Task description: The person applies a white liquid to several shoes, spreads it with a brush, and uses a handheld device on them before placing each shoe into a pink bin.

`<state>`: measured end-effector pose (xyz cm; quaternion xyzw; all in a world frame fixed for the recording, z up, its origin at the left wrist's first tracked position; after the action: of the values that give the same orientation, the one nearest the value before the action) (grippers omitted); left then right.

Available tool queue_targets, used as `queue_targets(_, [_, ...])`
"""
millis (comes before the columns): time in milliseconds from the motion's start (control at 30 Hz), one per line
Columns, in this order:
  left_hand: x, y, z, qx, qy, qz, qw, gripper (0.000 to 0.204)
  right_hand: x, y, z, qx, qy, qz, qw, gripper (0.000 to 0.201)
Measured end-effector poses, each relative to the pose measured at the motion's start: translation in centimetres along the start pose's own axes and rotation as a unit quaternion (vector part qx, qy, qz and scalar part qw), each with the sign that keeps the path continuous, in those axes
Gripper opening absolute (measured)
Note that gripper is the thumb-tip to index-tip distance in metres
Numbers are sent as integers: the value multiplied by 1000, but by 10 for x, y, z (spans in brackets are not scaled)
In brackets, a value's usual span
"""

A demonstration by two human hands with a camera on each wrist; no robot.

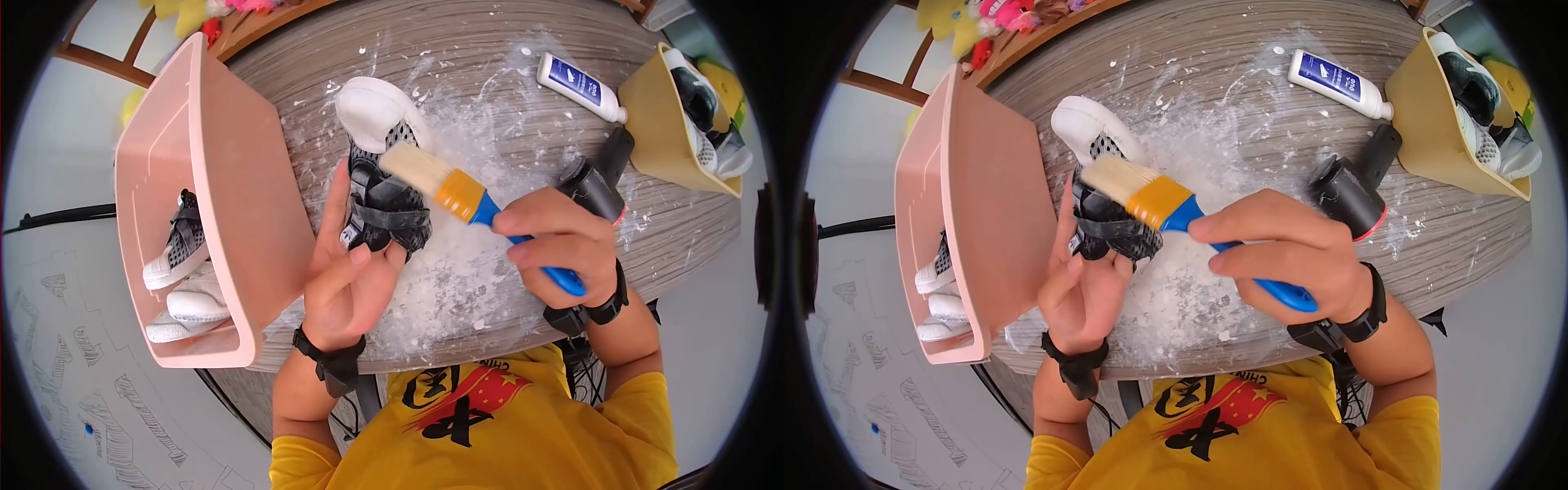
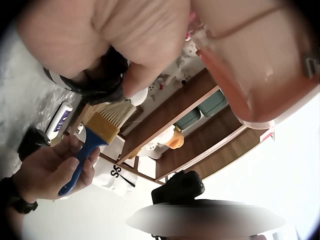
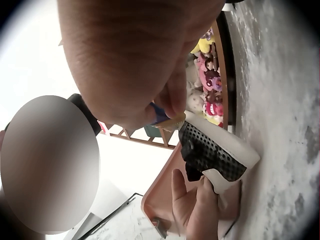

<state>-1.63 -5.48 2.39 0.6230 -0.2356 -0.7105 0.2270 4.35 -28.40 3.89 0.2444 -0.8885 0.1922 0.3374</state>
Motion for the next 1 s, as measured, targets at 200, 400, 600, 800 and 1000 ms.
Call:
queue_targets(200, [-1, 7, -2, 8, 28, 39, 999, 95, -1, 6, 1, 43, 21, -50, 998, 25])
queue_targets(400, [0, -1, -3, 34, 37, 63, 997, 91, 0, 4, 4, 75, 78, -96, 989, 22])
queue_targets(600, [-2, -6, -4, 12, 24, 91, 995, 89, 4, -2, 4, 76, 95, -112, 986, 22])
queue_targets(800, [1, -7, -2, 22, 20, 100, 995, 89, 7, -12, 6, 33, 75, -123, 989, 21])
queue_targets(1000, [3, -12, 0, 23, -6, 117, 993, 88, 10, -9, 2, -73, 38, -101, 991, 22])
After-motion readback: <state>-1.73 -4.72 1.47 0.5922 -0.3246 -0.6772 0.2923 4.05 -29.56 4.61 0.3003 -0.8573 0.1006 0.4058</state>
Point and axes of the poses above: each hand's wrist, its own z-axis away from the middle knuckle, its own y-axis out of the palm, x = y × z, the point moved 2 cm from there along -z, towards the middle knuckle, and after that the axes turned 13 degrees about -z, right-handed, at the moved point
